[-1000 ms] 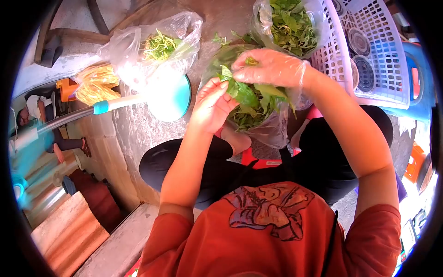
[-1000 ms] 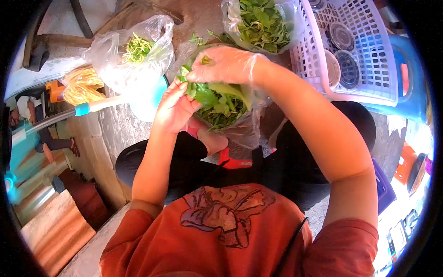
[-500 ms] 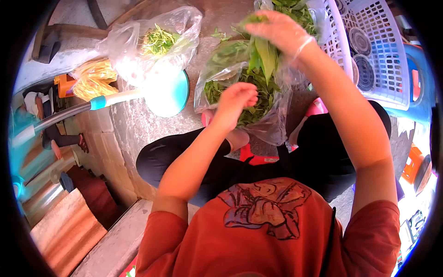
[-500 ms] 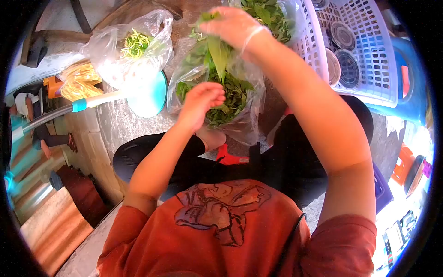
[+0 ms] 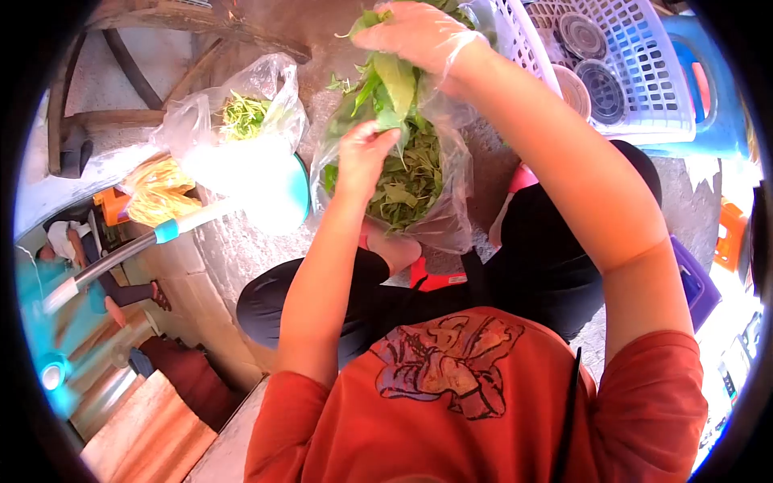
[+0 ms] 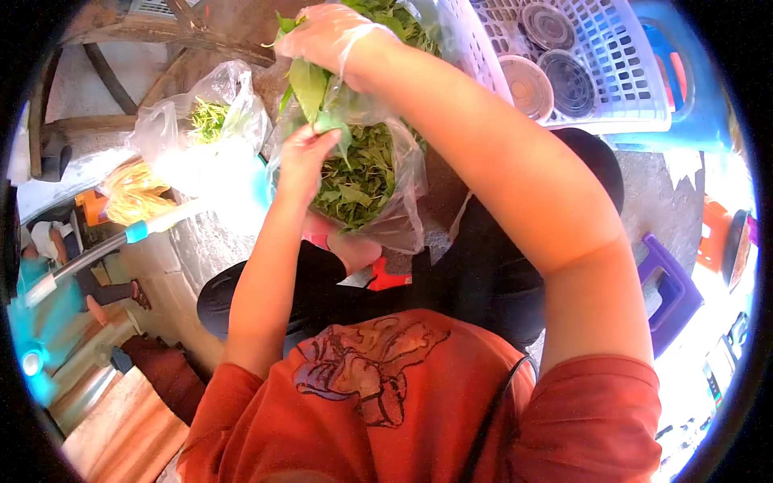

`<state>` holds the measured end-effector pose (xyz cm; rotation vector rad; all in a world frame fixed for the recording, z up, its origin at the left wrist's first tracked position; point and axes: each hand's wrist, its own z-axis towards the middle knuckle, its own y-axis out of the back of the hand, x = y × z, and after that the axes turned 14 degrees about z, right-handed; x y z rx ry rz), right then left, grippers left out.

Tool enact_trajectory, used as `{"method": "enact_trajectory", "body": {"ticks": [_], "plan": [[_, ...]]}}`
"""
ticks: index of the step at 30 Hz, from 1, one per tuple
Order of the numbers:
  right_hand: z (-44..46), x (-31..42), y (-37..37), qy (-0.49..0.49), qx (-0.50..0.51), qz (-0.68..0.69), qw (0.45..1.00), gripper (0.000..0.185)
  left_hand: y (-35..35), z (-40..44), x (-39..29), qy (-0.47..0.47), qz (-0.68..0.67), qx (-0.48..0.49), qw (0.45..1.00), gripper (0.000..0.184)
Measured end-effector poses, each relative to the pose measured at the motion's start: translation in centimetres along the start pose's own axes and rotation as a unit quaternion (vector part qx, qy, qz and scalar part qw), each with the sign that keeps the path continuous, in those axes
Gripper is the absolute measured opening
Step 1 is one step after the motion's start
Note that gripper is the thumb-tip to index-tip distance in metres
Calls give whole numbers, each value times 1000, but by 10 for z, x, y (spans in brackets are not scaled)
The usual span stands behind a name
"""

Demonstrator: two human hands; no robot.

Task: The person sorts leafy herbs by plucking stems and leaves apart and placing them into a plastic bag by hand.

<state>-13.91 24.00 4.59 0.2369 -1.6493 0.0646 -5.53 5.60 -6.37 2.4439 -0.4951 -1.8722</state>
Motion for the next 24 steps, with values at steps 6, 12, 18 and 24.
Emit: {"method": "enact_trajectory", "body": {"ticks": [6,12,18,24], "plan": [[-17,1,-10,-94,131,84,983,66,26,-32,-53,95,-223,-27,970,11],[-36,-6,-40,15,130,-177,975,63,12,-32,-62,79,-375,-65,922,10],[-13,-1,-17,35,35,-44,998,40,-16,-35,7,15,-74,-49,996,15],[-15,16,-18,29,15,-57,998,34,-36,-61,97,18,448,92,889,24]]}}
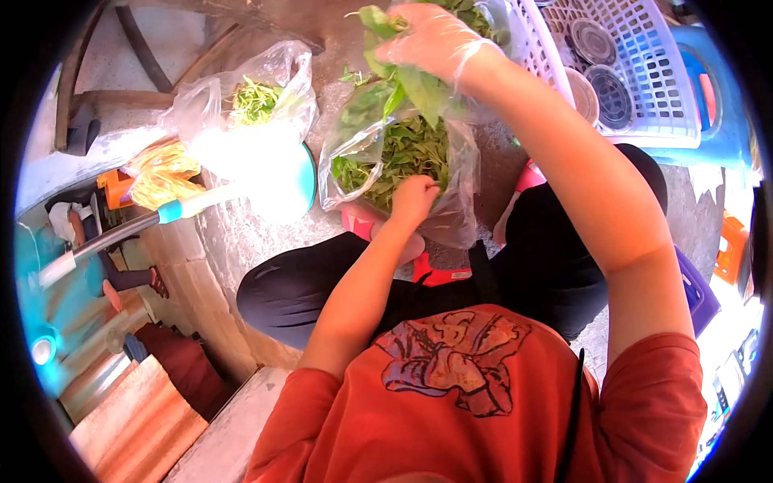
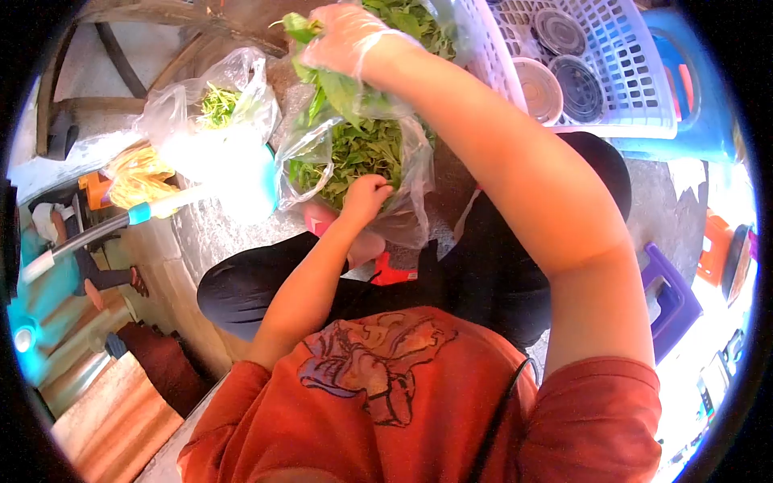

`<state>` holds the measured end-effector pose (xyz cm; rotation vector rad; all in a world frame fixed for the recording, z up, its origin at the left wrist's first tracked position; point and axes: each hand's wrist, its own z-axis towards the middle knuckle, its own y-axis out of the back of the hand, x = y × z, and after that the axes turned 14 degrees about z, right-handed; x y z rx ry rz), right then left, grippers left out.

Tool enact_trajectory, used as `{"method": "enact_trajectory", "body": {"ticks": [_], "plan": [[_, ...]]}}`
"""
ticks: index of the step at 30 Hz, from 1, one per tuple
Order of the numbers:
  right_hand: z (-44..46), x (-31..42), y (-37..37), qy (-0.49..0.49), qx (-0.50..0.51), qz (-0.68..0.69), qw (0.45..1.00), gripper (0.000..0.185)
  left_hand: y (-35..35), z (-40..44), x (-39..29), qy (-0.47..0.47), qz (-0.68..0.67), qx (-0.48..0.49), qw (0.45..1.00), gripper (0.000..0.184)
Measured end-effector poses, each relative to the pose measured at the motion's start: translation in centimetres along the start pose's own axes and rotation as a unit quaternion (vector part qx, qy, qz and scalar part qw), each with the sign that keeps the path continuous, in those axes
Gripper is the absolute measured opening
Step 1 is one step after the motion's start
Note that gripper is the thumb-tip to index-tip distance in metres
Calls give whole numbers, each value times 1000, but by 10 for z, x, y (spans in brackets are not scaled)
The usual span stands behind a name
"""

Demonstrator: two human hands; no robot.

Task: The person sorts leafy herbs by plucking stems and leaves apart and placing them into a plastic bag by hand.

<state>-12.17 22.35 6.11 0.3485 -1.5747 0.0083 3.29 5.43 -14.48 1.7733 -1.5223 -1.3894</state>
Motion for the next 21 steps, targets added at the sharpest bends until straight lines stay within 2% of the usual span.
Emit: {"method": "enact_trajectory", "body": {"ticks": [1,5,8,9,12,15,18,19,21], "plan": [[-2,4,2,-16,-4,3,1000,32,1,2,5,21,-47,-10,999,22],[2,-7,12,46,-20,26,998,29,63,2,4,73,-175,-56,980,20],[0,0,20,-7,26,153,988,29,109,-14,-4,111,-363,-38,924,14],[4,-4,16,17,3,131,991,28,121,-21,-9,122,-429,-28,895,11],[5,-6,17,60,-30,64,996,27,146,-41,-22,89,-570,-84,813,5],[-2,0,23,29,-25,96,995,24,175,-57,-35,7,-625,-76,777,4],[-12,9,24,-25,14,253,967,20,189,-64,-39,26,-626,-95,773,5],[-6,0,22,-16,30,280,959,17,178,-57,-19,39,-600,-83,794,7],[-10,17,21,-54,18,253,966,17,139,-40,20,120,-357,-59,924,7]]}}
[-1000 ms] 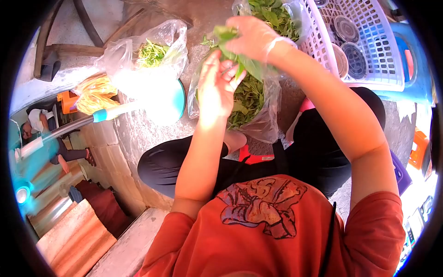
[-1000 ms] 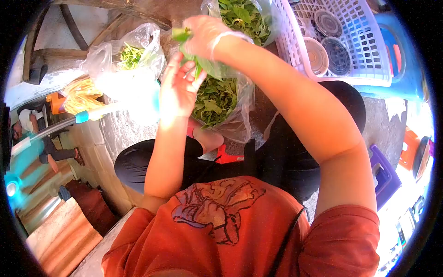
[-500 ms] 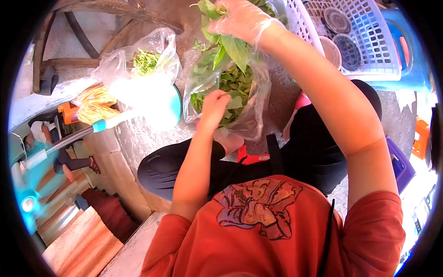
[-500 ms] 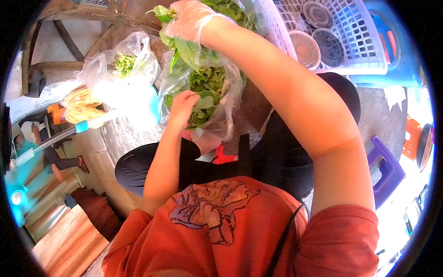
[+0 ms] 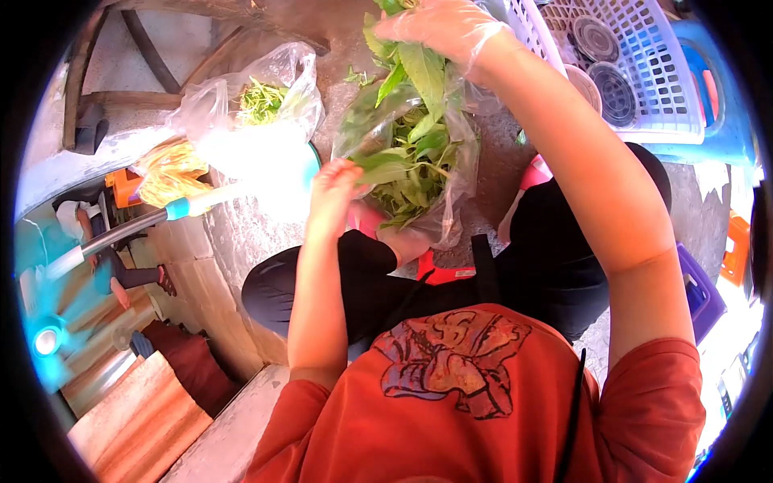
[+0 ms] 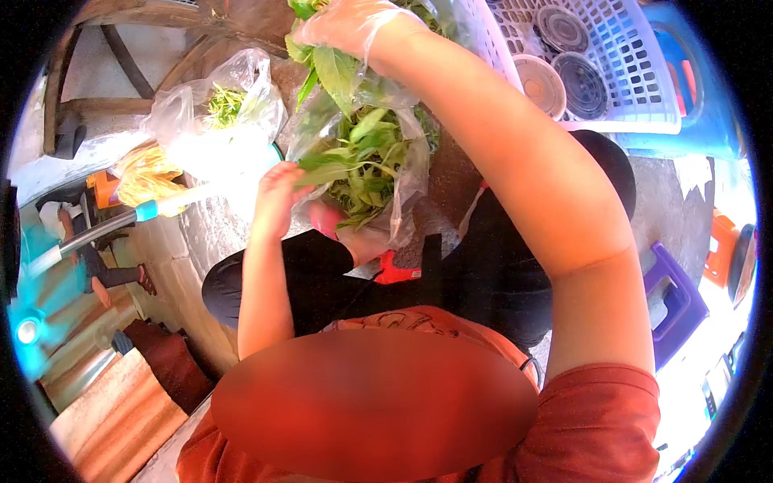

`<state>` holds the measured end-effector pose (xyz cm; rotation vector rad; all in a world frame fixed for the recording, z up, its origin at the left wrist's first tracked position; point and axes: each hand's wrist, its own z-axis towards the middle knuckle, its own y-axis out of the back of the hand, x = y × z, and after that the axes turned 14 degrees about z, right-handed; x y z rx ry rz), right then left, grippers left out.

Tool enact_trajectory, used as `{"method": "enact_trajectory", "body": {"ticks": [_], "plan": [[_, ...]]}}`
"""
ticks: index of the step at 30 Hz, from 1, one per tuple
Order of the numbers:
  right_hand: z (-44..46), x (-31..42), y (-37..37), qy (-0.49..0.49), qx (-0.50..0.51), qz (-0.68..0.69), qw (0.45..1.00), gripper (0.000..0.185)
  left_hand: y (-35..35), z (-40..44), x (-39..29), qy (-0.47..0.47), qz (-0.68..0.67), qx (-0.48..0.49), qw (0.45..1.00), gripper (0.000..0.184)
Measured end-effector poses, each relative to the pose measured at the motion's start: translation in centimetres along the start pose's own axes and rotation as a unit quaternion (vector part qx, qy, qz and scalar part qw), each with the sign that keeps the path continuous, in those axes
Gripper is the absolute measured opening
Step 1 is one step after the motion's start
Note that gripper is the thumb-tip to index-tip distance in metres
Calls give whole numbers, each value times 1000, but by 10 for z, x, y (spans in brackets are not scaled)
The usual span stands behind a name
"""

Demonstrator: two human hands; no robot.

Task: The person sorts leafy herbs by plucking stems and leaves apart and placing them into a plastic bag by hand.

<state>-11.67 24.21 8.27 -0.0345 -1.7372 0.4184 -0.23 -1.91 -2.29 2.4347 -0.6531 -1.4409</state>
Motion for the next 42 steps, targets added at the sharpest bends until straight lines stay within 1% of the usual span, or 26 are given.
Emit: {"method": "enact_trajectory", "body": {"ticks": [1,2,3,4,7,9,11,14,17,18,20,21,22,23,24,26,27,30,33,34,37,38,39,40,41,42], "plan": [[-2,6,-3,-16,-14,-14,1000,16,-3,7,16,27,141,-13,990,7],[-1,8,-5,-11,-11,14,1000,16,-8,6,21,-52,240,-96,965,8],[0,9,-6,-6,-11,41,999,15,-15,5,25,-130,334,-175,917,8],[-1,9,-5,-1,-12,69,998,15,-23,4,29,-206,418,-248,849,8],[3,-3,10,30,12,80,996,13,-43,-5,-3,-324,379,-233,835,13],[6,-3,8,18,18,92,995,13,-61,-6,-5,-314,337,-117,880,9],[2,-1,3,-1,6,99,995,13,-79,12,13,-307,359,-93,877,10],[-2,0,-4,11,39,113,993,16,-96,39,33,-284,410,-143,855,11],[0,-5,3,55,26,-16,998,19,-104,45,33,-228,446,-91,861,13],[1,-9,6,75,20,-61,995,21,-103,44,30,-254,432,-100,860,11],[2,-14,11,70,27,-80,994,20,-96,34,16,-184,271,-95,940,11],[1,-17,12,67,31,-88,993,19,-90,28,10,-145,188,-92,967,11],[0,-20,12,42,46,-118,991,27,-79,28,14,-161,122,-82,976,12],[0,-23,11,18,62,-148,987,35,-68,18,2,-128,12,-47,991,14],[-1,-26,8,-6,81,-178,981,44,-55,9,-9,-130,-19,-38,991,14],[-8,-30,-4,1,164,-298,940,43,-35,-4,-23,-135,-81,-17,987,15],[-13,-33,-11,4,202,-356,912,42,-28,-9,-28,-140,-90,-10,986,15],[-23,-51,-30,-34,251,-432,865,43,-18,-15,-38,-153,-139,10,978,14],[-29,-54,-37,-35,261,-430,863,43,-17,-15,-41,-144,-186,-15,972,13],[-32,-58,-38,-1,230,-400,887,40,-19,-15,-41,-150,-200,-37,967,13],[-32,-65,-43,40,180,-396,899,40,-27,-13,-44,-176,-246,-101,948,11],[-31,-74,-46,40,127,-388,912,46,-27,-12,-46,-187,-263,-122,939,11],[-26,-78,-43,12,94,-326,940,48,-25,-12,-48,-198,-278,-143,929,10],[-20,-81,-35,-17,60,-263,963,50,-21,-12,-51,-178,-275,-172,929,11],[-17,-76,-35,-46,26,-197,979,53,-18,-14,-54,-183,-274,-176,928,11],[-20,-72,-36,-62,55,-170,982,63,-17,-16,-58,-187,-272,-180,927,12]]}}
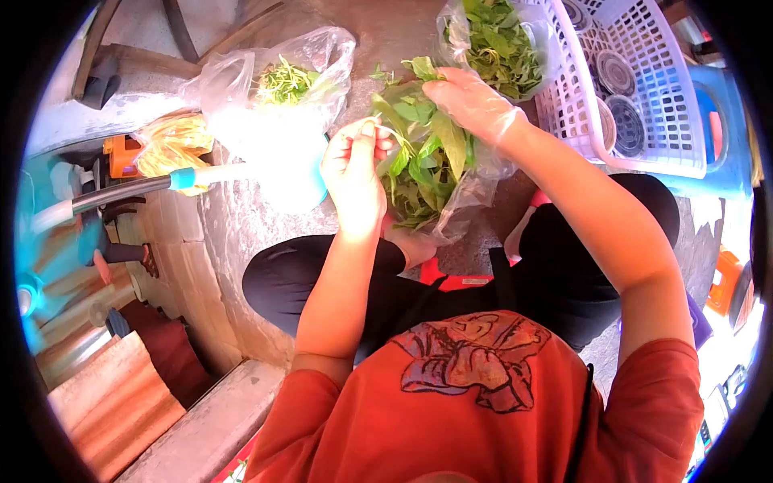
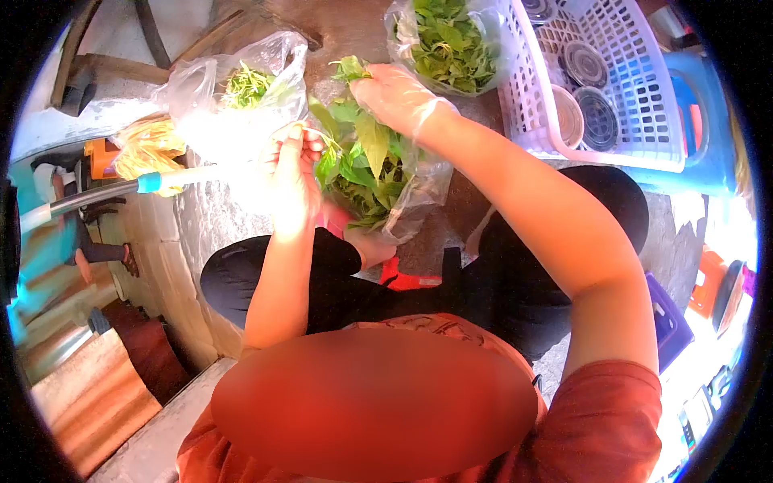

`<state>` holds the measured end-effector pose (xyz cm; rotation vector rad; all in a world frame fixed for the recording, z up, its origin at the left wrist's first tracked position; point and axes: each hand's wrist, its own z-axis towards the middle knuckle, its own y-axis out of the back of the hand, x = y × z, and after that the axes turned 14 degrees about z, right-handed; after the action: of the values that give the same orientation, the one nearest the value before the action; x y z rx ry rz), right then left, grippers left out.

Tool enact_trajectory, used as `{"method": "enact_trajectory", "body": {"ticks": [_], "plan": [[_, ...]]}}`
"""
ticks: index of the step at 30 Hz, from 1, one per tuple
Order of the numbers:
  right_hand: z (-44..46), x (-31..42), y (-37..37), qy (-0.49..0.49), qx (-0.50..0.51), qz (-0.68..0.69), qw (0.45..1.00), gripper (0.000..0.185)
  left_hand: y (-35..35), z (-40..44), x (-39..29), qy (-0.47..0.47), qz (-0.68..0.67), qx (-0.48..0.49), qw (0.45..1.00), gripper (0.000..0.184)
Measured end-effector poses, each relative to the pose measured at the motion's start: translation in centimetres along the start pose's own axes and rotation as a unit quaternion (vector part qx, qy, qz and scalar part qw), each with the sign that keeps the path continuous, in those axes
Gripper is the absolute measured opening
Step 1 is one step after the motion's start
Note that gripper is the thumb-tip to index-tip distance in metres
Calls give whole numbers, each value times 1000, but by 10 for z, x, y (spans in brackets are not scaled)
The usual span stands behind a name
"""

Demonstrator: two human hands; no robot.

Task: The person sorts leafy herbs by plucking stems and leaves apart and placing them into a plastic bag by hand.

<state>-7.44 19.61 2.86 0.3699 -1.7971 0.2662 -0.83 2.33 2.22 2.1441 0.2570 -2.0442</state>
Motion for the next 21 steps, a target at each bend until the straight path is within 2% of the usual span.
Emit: {"method": "enact_trajectory", "body": {"ticks": [3,4,5,7,10,13,14,17,18,19,21], "plan": [[-12,11,-21,29,19,19,999,52,0,1,2,-28,7,-11,1000,13],[-3,-9,-27,35,71,41,996,57,-3,0,1,-37,13,-19,999,12],[-11,-6,-32,57,58,25,996,52,-6,-1,0,-46,17,-26,998,12],[-13,-14,-42,67,52,135,987,43,-9,-2,-1,-36,2,-15,999,12],[-13,-11,-39,69,15,114,991,22,-7,-3,-2,-37,12,-36,999,12],[-14,-7,-35,165,8,11,986,26,-8,-2,4,-21,-44,-66,997,12],[-14,-7,-36,176,-4,14,984,28,-11,-2,2,-27,-52,-67,996,12],[-18,4,-46,-7,-89,179,980,34,-16,-1,-4,-39,-94,-72,992,14],[-10,-8,-45,-8,-73,321,944,42,-13,4,-8,-34,-103,-92,990,13],[-12,-11,-39,-68,-142,349,924,49,-11,13,-11,-27,-113,-111,987,13],[-5,-15,-22,-93,-128,474,866,46,5,43,-12,6,-136,-88,987,11]]}}
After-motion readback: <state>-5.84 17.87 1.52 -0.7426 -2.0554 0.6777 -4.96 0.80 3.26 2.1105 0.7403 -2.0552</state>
